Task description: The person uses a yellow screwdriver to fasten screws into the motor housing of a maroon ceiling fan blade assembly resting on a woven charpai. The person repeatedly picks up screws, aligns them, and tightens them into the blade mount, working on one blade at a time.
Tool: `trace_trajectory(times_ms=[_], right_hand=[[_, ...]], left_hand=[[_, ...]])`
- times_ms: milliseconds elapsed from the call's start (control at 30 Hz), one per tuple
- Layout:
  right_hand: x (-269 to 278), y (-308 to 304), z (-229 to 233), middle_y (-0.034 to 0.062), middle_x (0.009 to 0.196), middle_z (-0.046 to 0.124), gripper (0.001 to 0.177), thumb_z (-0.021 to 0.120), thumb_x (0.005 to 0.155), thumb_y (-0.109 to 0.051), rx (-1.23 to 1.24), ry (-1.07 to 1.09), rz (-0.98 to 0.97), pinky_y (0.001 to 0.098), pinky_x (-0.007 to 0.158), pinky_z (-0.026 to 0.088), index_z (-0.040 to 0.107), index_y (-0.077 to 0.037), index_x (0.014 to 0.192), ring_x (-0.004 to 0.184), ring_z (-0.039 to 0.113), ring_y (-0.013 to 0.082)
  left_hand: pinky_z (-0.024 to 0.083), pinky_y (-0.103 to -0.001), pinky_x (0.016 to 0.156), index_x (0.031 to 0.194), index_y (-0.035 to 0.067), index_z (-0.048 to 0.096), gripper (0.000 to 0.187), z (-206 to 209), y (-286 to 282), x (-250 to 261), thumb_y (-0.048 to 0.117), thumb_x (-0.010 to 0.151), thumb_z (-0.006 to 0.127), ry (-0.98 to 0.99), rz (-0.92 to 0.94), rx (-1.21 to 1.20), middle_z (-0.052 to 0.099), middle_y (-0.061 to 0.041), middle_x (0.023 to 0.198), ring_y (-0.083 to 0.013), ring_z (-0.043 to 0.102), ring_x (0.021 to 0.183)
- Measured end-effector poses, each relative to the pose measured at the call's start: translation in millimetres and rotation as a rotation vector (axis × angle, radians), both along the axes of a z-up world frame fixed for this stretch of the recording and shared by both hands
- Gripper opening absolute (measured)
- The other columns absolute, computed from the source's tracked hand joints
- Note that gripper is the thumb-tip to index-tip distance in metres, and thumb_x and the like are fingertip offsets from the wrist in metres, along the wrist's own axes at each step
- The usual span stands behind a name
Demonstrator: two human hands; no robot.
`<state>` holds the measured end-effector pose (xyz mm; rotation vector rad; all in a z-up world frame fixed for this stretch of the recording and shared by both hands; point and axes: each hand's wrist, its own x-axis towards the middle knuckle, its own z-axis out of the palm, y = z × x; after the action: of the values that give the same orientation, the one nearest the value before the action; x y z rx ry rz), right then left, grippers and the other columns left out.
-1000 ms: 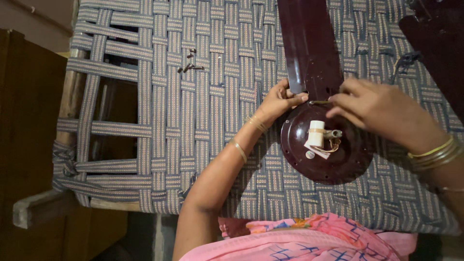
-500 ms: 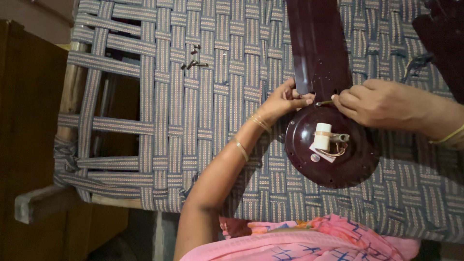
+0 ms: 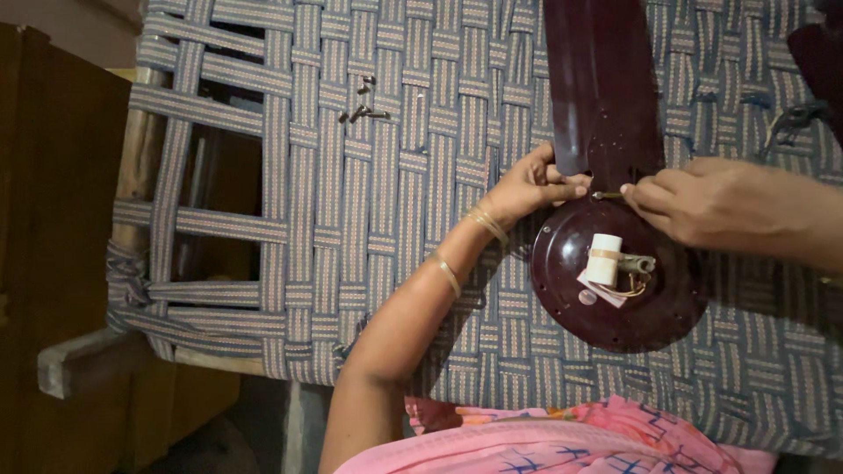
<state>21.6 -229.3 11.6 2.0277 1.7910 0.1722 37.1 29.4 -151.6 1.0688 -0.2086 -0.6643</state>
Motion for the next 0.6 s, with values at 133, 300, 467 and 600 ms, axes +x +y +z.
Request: trace_trajectory(times_ms=[133, 300, 467, 600], right_hand=[[3.2, -7.7, -15.4, 0.0079, 0.128, 0.07, 0.031, 0.059, 0.089, -0.019, 0.012, -0.058, 0.034, 0.0257, 0.065, 0.053, 0.074, -0.001, 0.108, 0.087, 0.066, 0.0141], [-0.8, 5.0, -14.7, 0.0107, 0.118, 0.069, 0.019, 0.062, 0.09, -0.012, -0.179, -0.012, 0.014, 0.0233, 0.049, 0.052, 0.074, 0.0, 0.096, 0.072, 0.064, 0.0107], [-12.1, 23.1, 3.7, 0.0046, 0.087, 0.063, 0.024, 0.063, 0.09, -0.011, -0.092, 0.063, -0.136, 0.0246, 0.046, 0.055, 0.072, 0.002, 0.108, 0.06, 0.064, 0.011], [-15.9, 39.2, 15.3, 0.007, 0.086, 0.064, 0.031, 0.067, 0.082, -0.005, -0.052, 0.222, -0.33, 0.0238, 0.053, 0.06, 0.071, 0.003, 0.112, 0.062, 0.067, 0.0126]], left_hand=[[0.057, -0.026, 0.082, 0.127, 0.002, 0.051, 0.043, -3.7, 0.4, 2.2, -0.009, 0.091, 0.071, 0.015, -0.006, -0.014, 0.074, -0.014, 0.114, -0.0177, 0.072, 0.103], [0.058, -0.027, 0.089, 0.124, 0.001, 0.051, 0.04, -3.1, 0.2, 0.2, -0.01, 0.09, 0.07, 0.029, 0.001, -0.019, 0.073, -0.014, 0.117, -0.0177, 0.072, 0.108], [0.058, -0.026, 0.084, 0.123, 0.002, 0.052, 0.04, 0.7, 1.6, 0.8, -0.01, 0.09, 0.071, 0.02, 0.0, 0.004, 0.075, -0.013, 0.112, -0.0167, 0.073, 0.102], [0.056, -0.024, 0.079, 0.122, 0.003, 0.052, 0.041, 1.6, 0.6, 1.1, -0.009, 0.089, 0.073, 0.021, 0.003, 0.0, 0.076, -0.011, 0.11, -0.014, 0.072, 0.1]])
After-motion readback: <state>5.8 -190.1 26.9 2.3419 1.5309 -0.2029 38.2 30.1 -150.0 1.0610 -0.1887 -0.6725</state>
